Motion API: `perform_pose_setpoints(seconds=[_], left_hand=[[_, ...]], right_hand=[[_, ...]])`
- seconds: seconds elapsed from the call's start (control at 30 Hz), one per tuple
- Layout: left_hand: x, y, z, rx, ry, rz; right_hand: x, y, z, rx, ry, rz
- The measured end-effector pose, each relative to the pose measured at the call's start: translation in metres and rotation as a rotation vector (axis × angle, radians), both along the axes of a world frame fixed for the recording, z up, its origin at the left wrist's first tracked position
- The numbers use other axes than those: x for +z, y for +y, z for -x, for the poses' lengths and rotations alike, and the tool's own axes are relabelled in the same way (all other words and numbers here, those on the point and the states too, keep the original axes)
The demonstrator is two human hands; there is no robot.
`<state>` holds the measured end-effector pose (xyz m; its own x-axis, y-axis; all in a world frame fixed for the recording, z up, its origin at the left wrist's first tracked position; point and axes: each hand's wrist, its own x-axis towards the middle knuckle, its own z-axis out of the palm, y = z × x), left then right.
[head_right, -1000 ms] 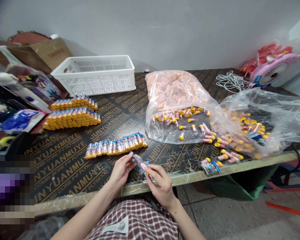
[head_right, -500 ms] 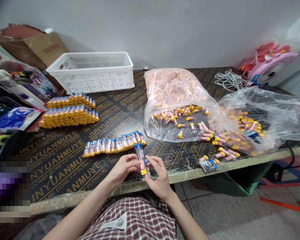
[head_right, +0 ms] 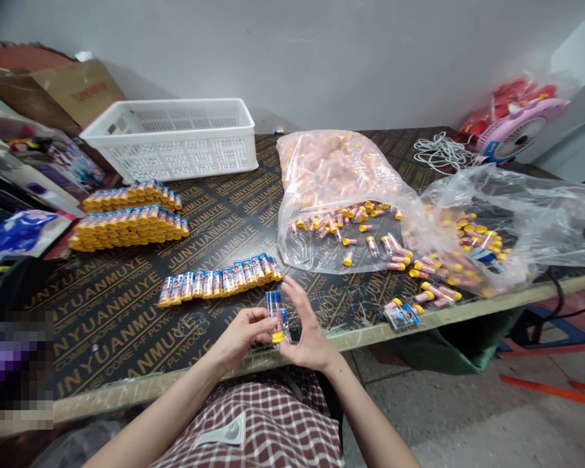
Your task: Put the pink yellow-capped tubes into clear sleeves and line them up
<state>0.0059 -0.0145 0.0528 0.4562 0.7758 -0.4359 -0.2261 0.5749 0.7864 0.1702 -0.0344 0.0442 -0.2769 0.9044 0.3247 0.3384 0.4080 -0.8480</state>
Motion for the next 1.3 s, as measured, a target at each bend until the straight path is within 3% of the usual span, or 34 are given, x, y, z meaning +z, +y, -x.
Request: perform_pose_setpoints(seconds=[0.13, 0.27, 0.43, 0.63, 1.0, 1.3], left_hand=[[0.0, 0.003, 0.0, 0.008, -0.08, 0.017], [-0.002, 0.005, 0.0, 0.024, -0.121, 0.041], [-0.003, 0.001, -0.004, 0.058, -0.106, 0.054], [-0.003, -0.005, -0.008, 0.064, -0.12, 0.028], [0.002, -0.005, -0.009, 0.13, -0.096, 0.058], [0.002, -0.009, -0.011, 0.139, -0.097, 0.085]], right_hand=[[0.005, 0.003, -0.001, 0.136, -0.05, 0.016], [0.004, 0.003, 0.0, 0.104, -0.039, -0.022], [-0.003, -0.002, 0.001, 0.158, 0.06, 0.04], [-0.011, -0.006, 0.004, 0.111, 0.211, 0.1], [-0.004, 0.0, 0.005, 0.174, 0.257, 0.165], [-0.013, 0.001, 0.007, 0.132, 0.28, 0.118]])
